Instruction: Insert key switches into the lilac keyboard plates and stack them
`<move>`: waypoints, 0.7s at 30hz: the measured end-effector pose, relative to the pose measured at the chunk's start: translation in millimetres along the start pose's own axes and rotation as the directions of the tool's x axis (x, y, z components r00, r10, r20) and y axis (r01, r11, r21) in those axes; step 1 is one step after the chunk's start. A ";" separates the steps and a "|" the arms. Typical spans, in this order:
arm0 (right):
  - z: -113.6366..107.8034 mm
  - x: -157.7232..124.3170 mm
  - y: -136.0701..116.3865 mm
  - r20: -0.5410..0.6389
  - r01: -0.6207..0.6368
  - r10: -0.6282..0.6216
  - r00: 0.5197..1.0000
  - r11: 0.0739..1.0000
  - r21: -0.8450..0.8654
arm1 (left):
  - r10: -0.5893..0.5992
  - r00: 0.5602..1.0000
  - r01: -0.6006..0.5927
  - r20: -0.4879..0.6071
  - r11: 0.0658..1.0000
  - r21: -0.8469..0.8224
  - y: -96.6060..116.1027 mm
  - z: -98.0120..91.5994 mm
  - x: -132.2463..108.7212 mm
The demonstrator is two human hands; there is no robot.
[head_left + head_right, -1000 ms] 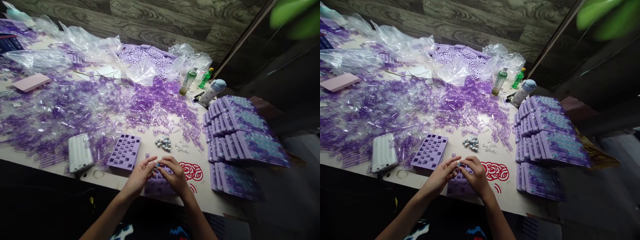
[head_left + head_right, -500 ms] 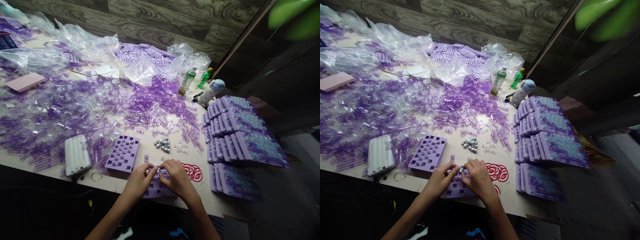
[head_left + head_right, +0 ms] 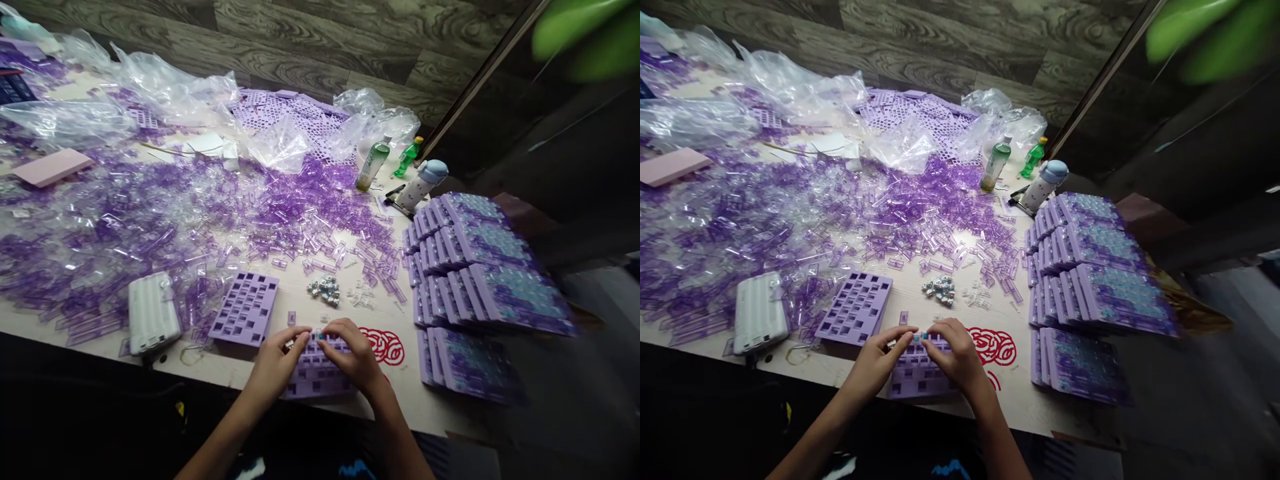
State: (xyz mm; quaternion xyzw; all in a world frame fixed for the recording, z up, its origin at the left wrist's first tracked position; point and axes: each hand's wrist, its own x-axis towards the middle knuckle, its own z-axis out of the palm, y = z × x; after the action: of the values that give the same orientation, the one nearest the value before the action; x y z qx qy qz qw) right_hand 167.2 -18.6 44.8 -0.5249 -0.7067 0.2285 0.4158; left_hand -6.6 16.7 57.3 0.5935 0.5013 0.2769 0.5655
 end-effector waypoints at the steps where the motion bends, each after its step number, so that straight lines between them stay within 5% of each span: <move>1: 0.5 -1.1 4.1 0.010 -0.011 0.011 1.000 0.999 -0.040 | 0.003 0.999 -0.002 -0.040 1.000 0.021 -1.5 -1.3 -0.4; 9: 11.6 -9.4 18.9 0.095 -0.075 0.101 0.990 0.966 -0.246 | 0.007 0.999 -0.006 -0.045 1.000 0.007 -10.6 -13.2 1.4; 17: 8.3 -1.7 13.1 0.161 -0.194 0.233 0.959 0.955 -0.225 | -0.067 0.997 0.063 -0.026 0.987 -0.149 -9.5 -8.4 2.9; 21: 3.5 -1.8 8.5 0.098 -0.144 0.155 0.983 0.983 -0.114 | -0.072 0.997 0.075 0.021 0.969 -0.236 -9.6 -4.8 3.2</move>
State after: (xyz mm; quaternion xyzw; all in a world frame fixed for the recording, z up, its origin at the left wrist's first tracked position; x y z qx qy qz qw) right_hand 169.2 -17.0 35.8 -0.5850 -0.6976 0.2487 0.3306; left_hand -12.5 20.2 48.4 0.5047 0.4829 0.3099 0.6450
